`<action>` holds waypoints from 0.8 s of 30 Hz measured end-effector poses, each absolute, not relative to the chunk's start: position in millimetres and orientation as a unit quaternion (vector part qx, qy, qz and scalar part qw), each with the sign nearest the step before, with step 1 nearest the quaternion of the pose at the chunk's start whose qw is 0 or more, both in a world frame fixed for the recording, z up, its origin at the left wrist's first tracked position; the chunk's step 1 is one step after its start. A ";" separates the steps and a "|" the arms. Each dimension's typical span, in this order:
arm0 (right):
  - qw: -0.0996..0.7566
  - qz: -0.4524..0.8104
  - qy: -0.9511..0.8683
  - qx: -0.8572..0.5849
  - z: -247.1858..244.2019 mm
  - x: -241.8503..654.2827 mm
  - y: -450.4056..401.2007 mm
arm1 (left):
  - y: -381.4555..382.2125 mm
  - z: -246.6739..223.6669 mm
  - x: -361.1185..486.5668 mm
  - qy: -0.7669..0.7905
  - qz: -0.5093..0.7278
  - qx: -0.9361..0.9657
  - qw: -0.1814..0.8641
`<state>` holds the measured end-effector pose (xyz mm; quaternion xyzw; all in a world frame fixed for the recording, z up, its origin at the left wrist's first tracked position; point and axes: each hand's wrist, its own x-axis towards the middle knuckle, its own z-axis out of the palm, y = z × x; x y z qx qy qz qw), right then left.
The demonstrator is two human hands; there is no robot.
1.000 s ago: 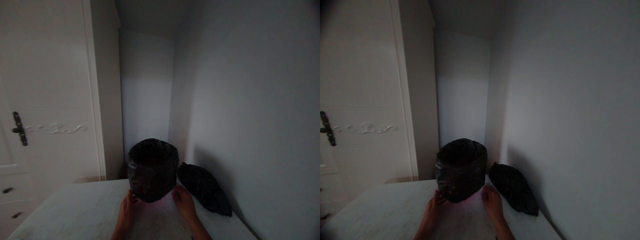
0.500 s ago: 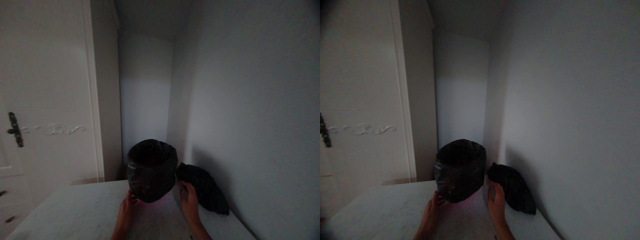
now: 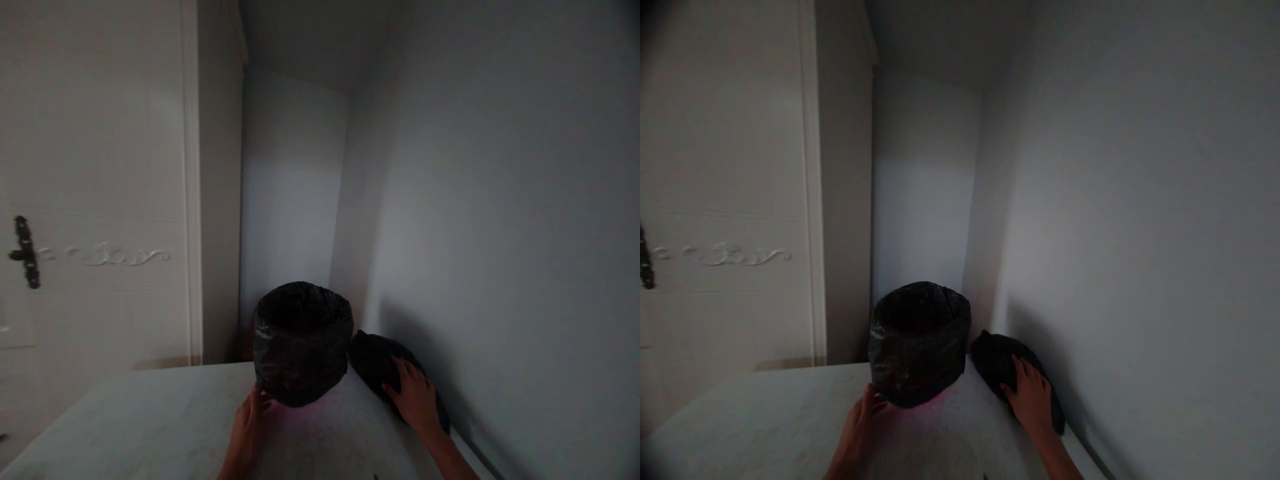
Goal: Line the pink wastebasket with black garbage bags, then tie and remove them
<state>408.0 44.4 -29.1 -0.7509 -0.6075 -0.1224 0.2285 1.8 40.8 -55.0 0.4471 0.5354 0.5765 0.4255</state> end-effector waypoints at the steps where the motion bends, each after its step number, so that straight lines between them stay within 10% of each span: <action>1: 0.219 -0.116 -0.614 -0.749 -28.3 409.7 43.0 | 40.6 -54.9 1.9 0.535 0.579 0.447 0.422; 10: 0.246 -0.128 -0.620 -0.734 -27.8 424.4 37.8 | 33.9 -46.4 2.7 0.515 0.580 0.472 0.419; 24: 0.659 0.112 -0.396 -0.629 45.1 442.6 11.1 | 21.6 -37.1 5.1 0.542 0.564 0.522 0.341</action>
